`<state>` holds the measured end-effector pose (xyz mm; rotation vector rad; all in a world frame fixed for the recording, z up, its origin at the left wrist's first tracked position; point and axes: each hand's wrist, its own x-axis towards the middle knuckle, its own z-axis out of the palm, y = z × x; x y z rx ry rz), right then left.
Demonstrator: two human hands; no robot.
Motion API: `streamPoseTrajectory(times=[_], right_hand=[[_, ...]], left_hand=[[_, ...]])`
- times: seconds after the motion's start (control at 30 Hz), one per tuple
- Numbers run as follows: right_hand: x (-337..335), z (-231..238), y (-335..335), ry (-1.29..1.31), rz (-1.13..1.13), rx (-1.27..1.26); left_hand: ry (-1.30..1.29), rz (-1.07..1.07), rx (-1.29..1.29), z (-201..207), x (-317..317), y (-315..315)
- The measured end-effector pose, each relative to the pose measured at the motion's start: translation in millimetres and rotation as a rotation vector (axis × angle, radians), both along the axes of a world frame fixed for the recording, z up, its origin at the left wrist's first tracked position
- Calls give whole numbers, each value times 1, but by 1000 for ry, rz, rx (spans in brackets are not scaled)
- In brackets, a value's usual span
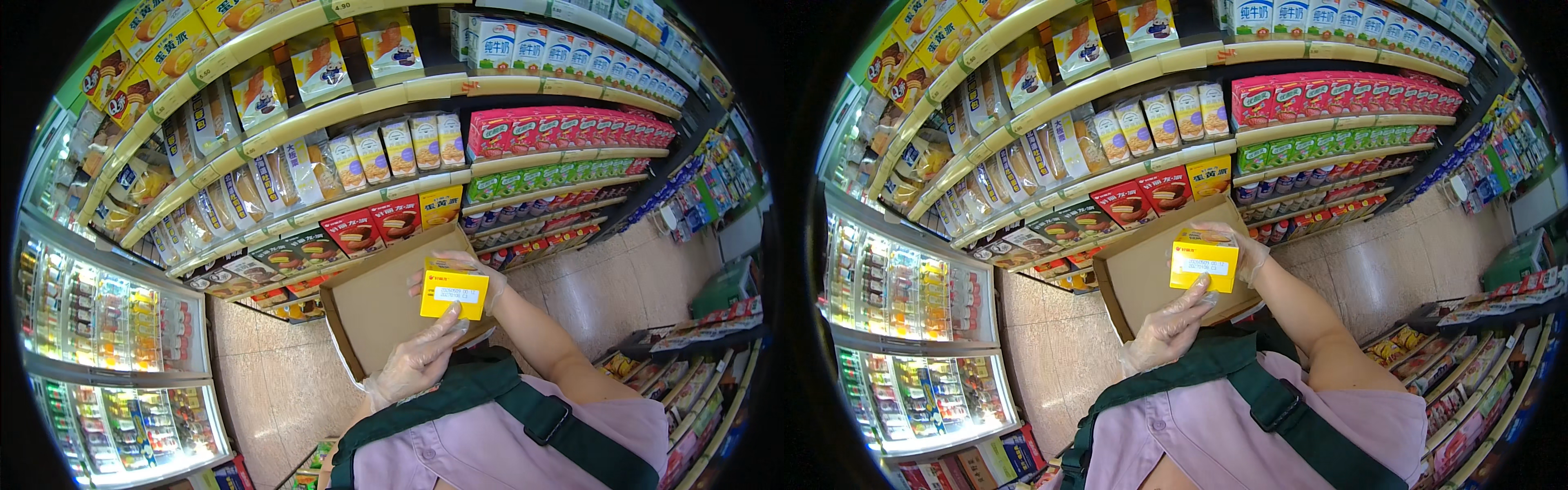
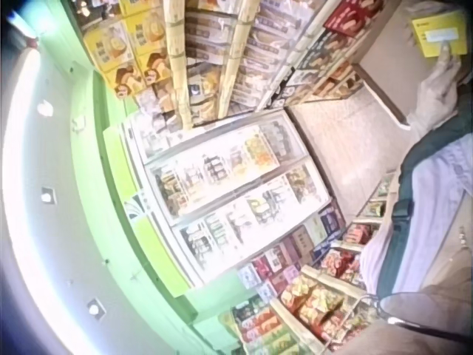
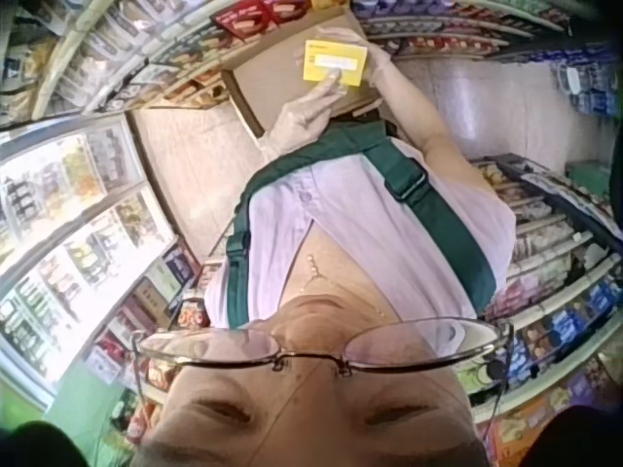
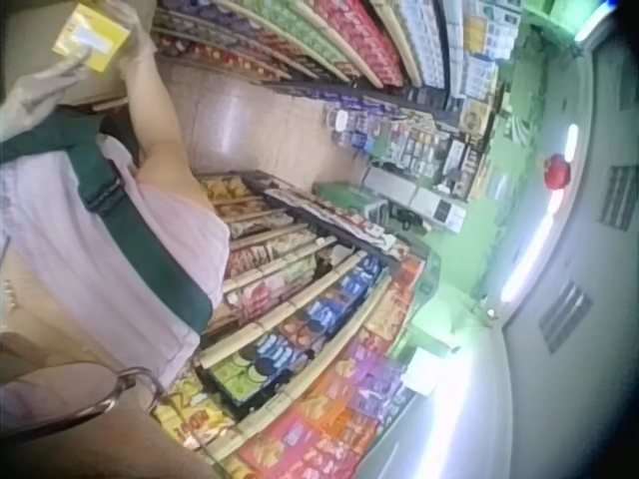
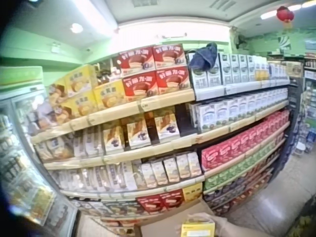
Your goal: The person removes snack boxes from a cardboard box and places them onto store shelves. They handle yellow and red boxes, arranging them in rows on the shelf while wearing gloves.
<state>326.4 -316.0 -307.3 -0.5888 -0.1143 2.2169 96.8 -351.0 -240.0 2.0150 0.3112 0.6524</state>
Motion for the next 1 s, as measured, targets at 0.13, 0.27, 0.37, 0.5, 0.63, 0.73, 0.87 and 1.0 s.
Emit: streamPoseTrajectory(times=[0.13,0.27,0.37,0.5,0.63,0.73,0.87,1.0], right_hand=[[0,0,7,12,60,21],[-2,2,13,16,99,36],[-6,-10,19,-58,52,54],[-9,-57,24,2,-137,4],[-24,-4,18,104,-120,-107],[-29,15,18,121,-55,-73],[-42,14,20,192,-8,13],[-41,13,23,235,-12,41]], left_hand=[[-35,97,83,-2,5,-4],[-5,99,0,-2,3,-10],[-24,142,-126,5,-2,-11],[14,347,-147,45,-18,-3],[-715,-235,-354,83,-35,11],[-900,-894,-319,131,-28,17],[-968,-1088,-330,168,-24,-7],[-996,-1117,-347,171,-23,-11]])
